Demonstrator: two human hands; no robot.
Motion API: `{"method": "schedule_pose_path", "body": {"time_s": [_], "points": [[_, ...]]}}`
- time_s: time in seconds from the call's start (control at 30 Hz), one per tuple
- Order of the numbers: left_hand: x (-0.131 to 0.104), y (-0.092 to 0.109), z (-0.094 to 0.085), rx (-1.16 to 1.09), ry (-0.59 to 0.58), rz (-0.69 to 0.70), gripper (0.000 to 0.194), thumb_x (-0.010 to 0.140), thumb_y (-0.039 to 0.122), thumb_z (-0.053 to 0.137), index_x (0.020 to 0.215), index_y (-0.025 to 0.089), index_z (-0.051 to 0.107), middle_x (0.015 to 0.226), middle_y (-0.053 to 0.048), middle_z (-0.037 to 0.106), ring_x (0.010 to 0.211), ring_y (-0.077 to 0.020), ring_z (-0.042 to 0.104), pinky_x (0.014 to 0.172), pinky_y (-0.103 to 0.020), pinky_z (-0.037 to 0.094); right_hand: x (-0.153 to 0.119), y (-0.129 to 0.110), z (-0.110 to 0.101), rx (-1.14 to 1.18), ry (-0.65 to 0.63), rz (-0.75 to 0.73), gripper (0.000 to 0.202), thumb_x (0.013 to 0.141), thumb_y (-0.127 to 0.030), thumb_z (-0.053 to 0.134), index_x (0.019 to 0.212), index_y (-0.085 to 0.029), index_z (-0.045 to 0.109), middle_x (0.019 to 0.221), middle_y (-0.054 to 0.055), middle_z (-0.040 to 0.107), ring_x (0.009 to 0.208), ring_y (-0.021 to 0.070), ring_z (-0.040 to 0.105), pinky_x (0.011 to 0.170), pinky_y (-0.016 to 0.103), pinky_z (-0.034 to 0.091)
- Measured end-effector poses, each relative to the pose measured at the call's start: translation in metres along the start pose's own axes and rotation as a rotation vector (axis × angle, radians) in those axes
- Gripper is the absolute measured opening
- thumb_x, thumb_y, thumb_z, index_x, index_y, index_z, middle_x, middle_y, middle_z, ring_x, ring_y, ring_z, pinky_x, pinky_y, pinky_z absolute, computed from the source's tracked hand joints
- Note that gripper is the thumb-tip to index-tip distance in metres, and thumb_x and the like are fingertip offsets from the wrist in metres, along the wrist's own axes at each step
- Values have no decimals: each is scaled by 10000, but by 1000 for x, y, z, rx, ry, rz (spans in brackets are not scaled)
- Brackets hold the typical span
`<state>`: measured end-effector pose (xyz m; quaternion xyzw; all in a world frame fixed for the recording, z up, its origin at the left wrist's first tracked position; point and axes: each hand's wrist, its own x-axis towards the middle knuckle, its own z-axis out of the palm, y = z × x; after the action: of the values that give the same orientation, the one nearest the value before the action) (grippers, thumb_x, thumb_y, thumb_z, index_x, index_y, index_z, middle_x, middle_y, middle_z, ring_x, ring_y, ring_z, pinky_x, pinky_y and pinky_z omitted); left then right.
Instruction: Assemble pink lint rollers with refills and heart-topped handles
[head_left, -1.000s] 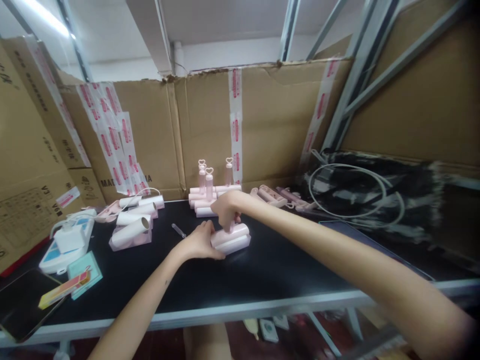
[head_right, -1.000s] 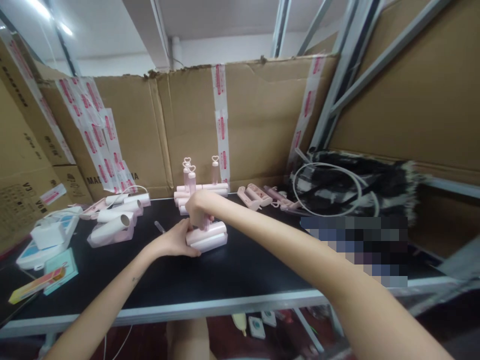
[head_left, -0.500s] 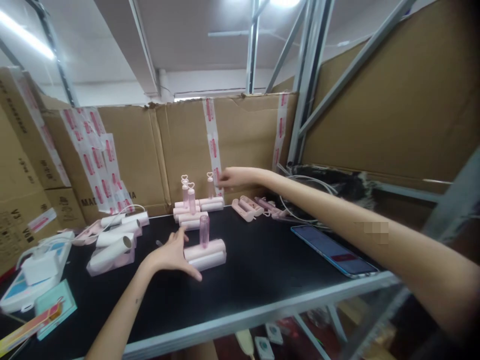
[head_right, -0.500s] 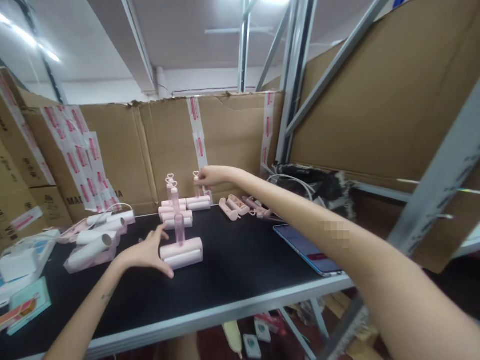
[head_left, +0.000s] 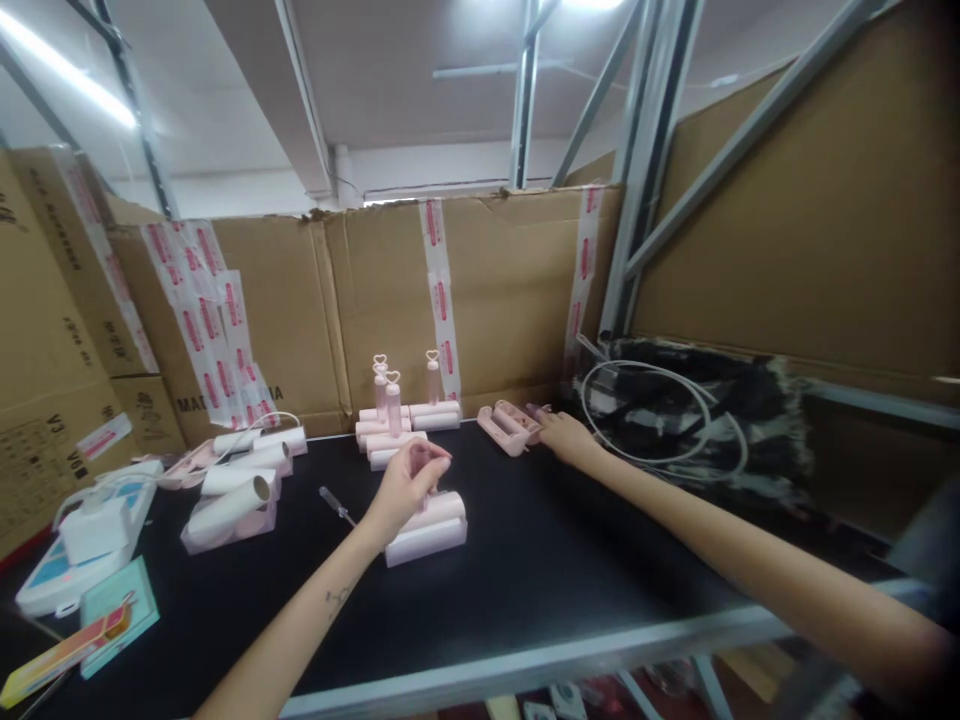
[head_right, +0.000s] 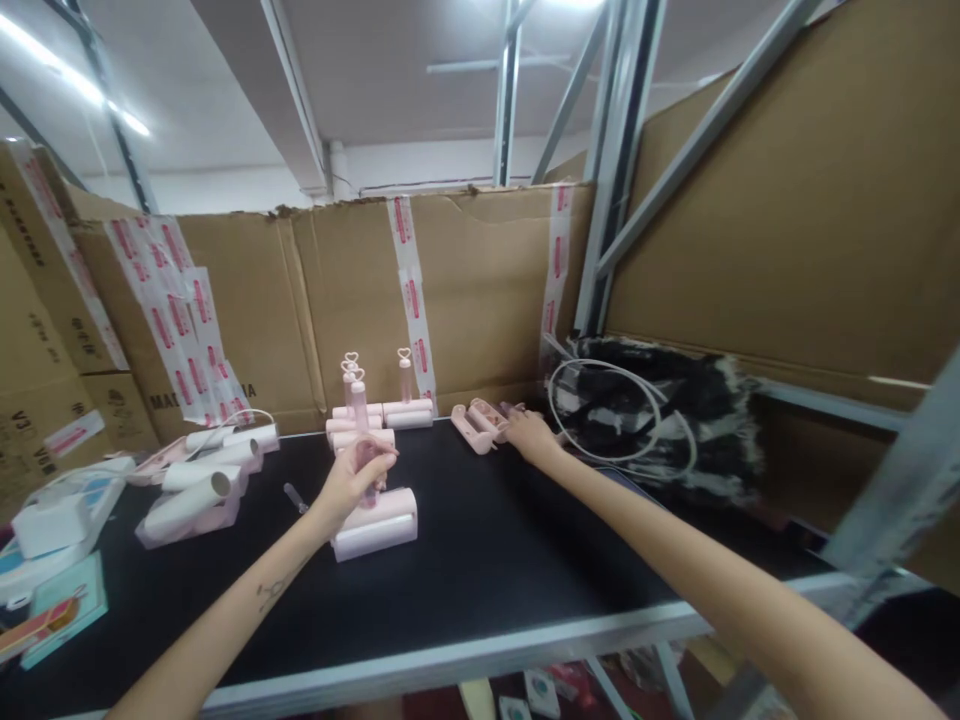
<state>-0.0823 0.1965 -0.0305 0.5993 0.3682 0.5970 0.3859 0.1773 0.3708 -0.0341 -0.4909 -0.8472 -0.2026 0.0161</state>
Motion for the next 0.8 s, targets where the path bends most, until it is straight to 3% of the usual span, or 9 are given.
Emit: {"method": "schedule_pose_path", "body": {"time_s": [0.17,0.3,0.4,0.47,0.53,0.67,0.8], "points": [[-1,0,-1,-21,-1,-26,290,691,417,636,771,159,530,571,55,454,457,-56,409,443,-187,320,-2,11,9,87,107,-16,294,684,-4,475,794,-164,697,1233,187,556,1043,288,561,868,378,373],[-1,2,-2,-57,-13,-54,316,671,420,667,779,163,519,580,56,452,464,-55,401,442,-186,306,-4,10,-9,233,186,11,157,756,-166,514,773,-181,670,1040,174,646,913,282,601,779,374,423],[-3,5,-3,-144,-49,-67,363,652,478,670,742,160,520,556,58,435,475,-59,404,465,-190,318,-11,-23,-46,533,270,37,355,894,-420,341,852,-201,618,868,107,673,746,202,622,649,304,469],[-3,8,-3,-223,-67,-90,438,690,592,570,700,155,527,514,55,408,472,-67,403,485,-198,335,-17,-59,-76,1098,340,3,401,850,-531,405,826,-172,582,800,83,661,699,187,617,617,287,472],[-3,10,-3,-281,-72,-133,575,710,713,407,659,154,529,477,44,386,452,-81,394,460,-207,326,-24,-97,-104,1420,365,-133,377,785,-540,519,777,-166,564,735,47,639,681,161,603,653,277,470],[-2,14,1,-326,-37,-173,696,677,808,262,635,161,517,465,18,414,424,-100,388,410,-223,289,-34,-146,-134,1477,358,-313,322,772,-480,572,710,-166,541,666,5,595,644,136,568,625,259,452],[0,18,4,-335,-15,-172,671,668,801,314,618,161,510,452,16,422,421,-100,400,428,-227,301,-34,-149,-137,1346,384,-377,254,800,-412,554,723,-171,533,666,-4,579,651,133,556,620,247,435]]}}
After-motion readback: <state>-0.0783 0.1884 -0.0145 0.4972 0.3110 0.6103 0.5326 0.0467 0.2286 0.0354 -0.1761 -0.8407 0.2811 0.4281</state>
